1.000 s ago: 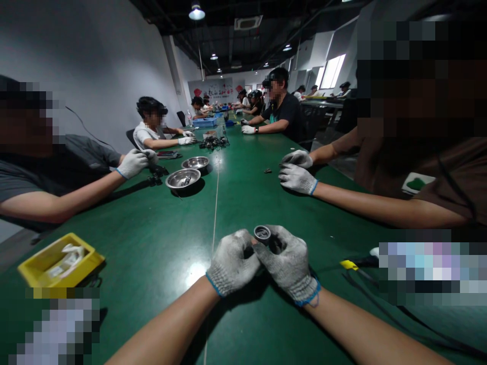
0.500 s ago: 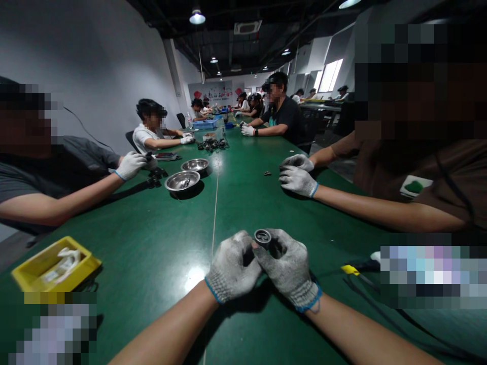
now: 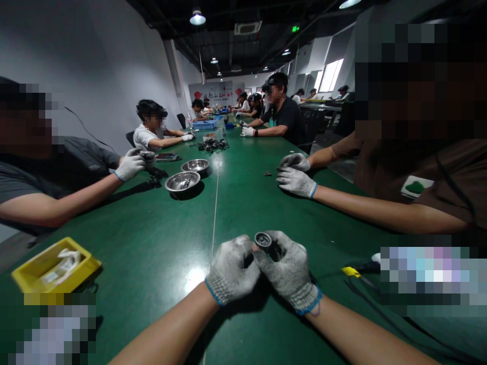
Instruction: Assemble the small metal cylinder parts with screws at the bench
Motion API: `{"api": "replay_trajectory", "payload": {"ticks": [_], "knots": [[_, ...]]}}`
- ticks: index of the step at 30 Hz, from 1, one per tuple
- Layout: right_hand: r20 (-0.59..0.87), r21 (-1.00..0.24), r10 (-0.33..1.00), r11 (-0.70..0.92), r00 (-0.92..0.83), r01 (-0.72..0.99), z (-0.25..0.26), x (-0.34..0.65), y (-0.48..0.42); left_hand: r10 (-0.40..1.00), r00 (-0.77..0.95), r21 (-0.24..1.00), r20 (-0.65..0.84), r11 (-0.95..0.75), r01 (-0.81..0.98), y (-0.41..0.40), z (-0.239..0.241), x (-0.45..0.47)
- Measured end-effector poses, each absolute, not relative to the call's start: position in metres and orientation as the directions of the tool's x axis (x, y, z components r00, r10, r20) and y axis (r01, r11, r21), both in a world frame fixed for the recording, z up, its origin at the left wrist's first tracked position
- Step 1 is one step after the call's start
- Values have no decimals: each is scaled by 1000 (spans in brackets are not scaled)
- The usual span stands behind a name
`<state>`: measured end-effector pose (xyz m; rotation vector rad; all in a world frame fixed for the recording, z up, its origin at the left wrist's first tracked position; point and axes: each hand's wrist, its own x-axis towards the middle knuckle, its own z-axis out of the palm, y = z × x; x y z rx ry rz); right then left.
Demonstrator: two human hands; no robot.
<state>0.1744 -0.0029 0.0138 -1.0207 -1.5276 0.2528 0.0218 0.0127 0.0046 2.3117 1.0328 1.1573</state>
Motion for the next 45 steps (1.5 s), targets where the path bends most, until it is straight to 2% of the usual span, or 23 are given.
{"api": "replay_trajectory", "payload": {"ticks": [7, 13, 19, 24, 30, 36, 41, 45], "knots": [[707, -657, 703, 614, 76, 437, 9, 176, -1, 789, 302, 572, 535, -601, 558, 16, 1, 25], [725, -644, 680, 610, 112, 461, 9, 176, 0, 719, 419, 555, 555, -695, 457, 12, 5, 22], [720, -647, 688, 615, 94, 451, 7, 175, -1, 764, 279, 588, 582, -632, 504, 14, 1, 24], [718, -653, 686, 605, 118, 456, 9, 175, 0, 705, 388, 542, 594, -707, 455, 14, 4, 23], [713, -660, 691, 601, 122, 451, 9, 176, 1, 746, 286, 557, 602, -649, 518, 16, 1, 25], [710, -660, 690, 582, 141, 475, 8, 176, 3, 703, 423, 542, 572, -711, 449, 15, 5, 23], [710, -659, 691, 583, 137, 475, 8, 176, 3, 757, 298, 559, 582, -638, 530, 15, 4, 25], [709, -659, 695, 590, 122, 466, 9, 176, 2, 740, 339, 551, 581, -664, 505, 14, 7, 25]]}}
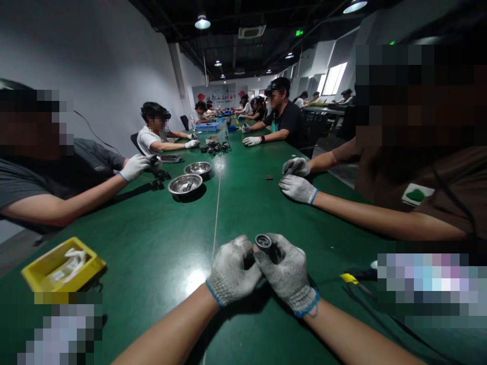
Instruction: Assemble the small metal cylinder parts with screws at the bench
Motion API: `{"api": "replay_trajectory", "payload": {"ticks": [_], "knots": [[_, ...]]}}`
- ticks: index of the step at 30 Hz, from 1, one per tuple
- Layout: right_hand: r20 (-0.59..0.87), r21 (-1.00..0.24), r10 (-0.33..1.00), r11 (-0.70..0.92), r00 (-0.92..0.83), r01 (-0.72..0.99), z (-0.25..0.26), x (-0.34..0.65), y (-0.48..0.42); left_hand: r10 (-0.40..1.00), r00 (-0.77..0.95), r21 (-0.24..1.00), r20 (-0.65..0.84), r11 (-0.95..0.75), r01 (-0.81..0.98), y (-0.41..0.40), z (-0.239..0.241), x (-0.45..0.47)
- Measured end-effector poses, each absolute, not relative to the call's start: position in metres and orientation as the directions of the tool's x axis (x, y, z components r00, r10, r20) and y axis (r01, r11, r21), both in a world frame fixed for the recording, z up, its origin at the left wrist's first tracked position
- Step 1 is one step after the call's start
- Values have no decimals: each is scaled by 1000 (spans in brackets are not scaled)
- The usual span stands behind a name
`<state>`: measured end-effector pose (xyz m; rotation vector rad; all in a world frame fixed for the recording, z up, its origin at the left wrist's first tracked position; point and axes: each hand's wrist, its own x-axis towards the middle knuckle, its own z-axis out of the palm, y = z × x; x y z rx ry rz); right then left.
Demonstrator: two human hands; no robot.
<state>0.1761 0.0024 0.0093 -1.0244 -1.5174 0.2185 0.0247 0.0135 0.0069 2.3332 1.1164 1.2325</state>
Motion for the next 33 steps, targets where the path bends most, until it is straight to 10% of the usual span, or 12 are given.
{"api": "replay_trajectory", "payload": {"ticks": [33], "knots": [[692, -667, 715, 585, 96, 461, 12, 175, -1, 740, 320, 519, 592, -653, 551, 15, 0, 27]]}}
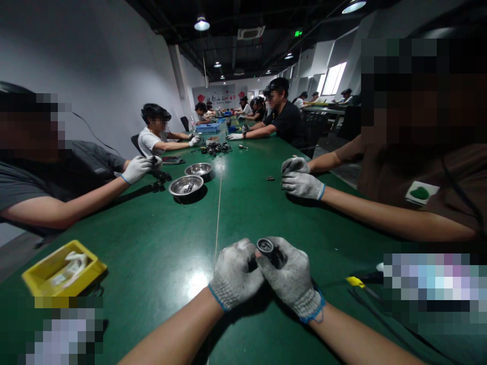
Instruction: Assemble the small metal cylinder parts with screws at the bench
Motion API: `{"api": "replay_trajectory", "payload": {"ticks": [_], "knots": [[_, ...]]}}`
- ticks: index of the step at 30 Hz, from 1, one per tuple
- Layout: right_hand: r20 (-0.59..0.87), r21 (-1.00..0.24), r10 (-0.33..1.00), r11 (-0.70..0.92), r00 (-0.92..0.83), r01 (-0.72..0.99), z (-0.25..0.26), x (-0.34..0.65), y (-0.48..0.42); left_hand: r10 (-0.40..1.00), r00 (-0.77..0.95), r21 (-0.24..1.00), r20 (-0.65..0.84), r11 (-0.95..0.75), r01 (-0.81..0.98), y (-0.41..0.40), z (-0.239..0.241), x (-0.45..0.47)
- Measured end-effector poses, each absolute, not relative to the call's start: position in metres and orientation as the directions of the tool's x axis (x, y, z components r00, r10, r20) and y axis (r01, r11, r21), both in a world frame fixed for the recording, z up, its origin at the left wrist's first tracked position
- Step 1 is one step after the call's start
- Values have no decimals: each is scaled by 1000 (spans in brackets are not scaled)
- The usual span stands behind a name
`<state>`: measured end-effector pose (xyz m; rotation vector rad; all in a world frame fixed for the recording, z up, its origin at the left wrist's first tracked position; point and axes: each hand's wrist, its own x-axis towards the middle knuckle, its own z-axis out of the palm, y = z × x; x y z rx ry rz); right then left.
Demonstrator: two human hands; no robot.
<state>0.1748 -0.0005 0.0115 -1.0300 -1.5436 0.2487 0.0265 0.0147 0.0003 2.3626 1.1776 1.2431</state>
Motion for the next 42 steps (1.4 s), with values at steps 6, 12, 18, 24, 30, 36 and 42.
{"api": "replay_trajectory", "payload": {"ticks": [6, 12, 18, 24, 30, 36, 42], "knots": [[694, -665, 713, 584, 98, 465, 12, 175, -1, 734, 324, 513, 597, -659, 550, 16, -3, 26], [691, -671, 716, 587, 95, 453, 12, 175, 0, 747, 330, 539, 577, -652, 534, 14, 0, 25], [687, -681, 719, 583, 109, 444, 11, 175, -1, 734, 393, 554, 553, -677, 485, 10, 10, 24], [680, -689, 725, 585, 105, 428, 8, 176, 0, 716, 423, 541, 556, -698, 470, 10, 11, 22], [700, -670, 707, 600, 101, 438, 10, 176, -1, 734, 399, 539, 550, -677, 501, 11, 7, 23], [712, -658, 696, 617, 92, 432, 12, 176, -1, 735, 380, 532, 561, -672, 515, 12, 5, 24], [717, -650, 692, 615, 89, 446, 13, 176, -1, 725, 362, 515, 586, -678, 524, 13, 4, 26]]}}
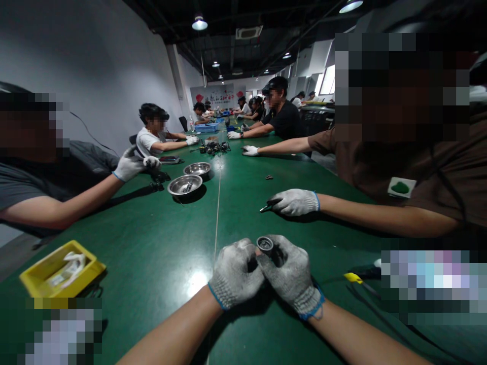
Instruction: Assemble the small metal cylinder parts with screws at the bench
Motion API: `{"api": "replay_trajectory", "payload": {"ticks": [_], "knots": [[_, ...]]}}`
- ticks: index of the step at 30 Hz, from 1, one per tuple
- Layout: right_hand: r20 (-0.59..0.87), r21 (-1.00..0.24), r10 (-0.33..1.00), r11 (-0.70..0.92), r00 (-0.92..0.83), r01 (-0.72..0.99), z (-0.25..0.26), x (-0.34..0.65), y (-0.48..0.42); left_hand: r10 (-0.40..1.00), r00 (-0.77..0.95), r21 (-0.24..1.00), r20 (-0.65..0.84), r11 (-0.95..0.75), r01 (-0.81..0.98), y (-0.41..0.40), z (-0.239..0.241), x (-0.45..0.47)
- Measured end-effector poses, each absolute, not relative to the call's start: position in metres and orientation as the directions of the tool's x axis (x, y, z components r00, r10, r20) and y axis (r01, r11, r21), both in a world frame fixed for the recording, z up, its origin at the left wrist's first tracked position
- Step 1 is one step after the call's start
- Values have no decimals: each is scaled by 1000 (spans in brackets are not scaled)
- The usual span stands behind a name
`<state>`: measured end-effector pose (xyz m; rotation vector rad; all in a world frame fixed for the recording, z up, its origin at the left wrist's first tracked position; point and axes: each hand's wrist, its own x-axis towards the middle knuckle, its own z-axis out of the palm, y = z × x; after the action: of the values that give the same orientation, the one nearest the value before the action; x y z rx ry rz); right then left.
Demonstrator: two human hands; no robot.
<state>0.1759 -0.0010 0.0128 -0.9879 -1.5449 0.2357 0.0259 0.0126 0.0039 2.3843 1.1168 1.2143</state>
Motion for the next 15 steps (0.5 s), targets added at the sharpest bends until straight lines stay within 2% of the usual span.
{"api": "replay_trajectory", "payload": {"ticks": [15], "knots": [[741, -608, 666, 611, 84, 507, 11, 176, 0, 710, 352, 471, 610, -682, 559, 14, 4, 26]]}}
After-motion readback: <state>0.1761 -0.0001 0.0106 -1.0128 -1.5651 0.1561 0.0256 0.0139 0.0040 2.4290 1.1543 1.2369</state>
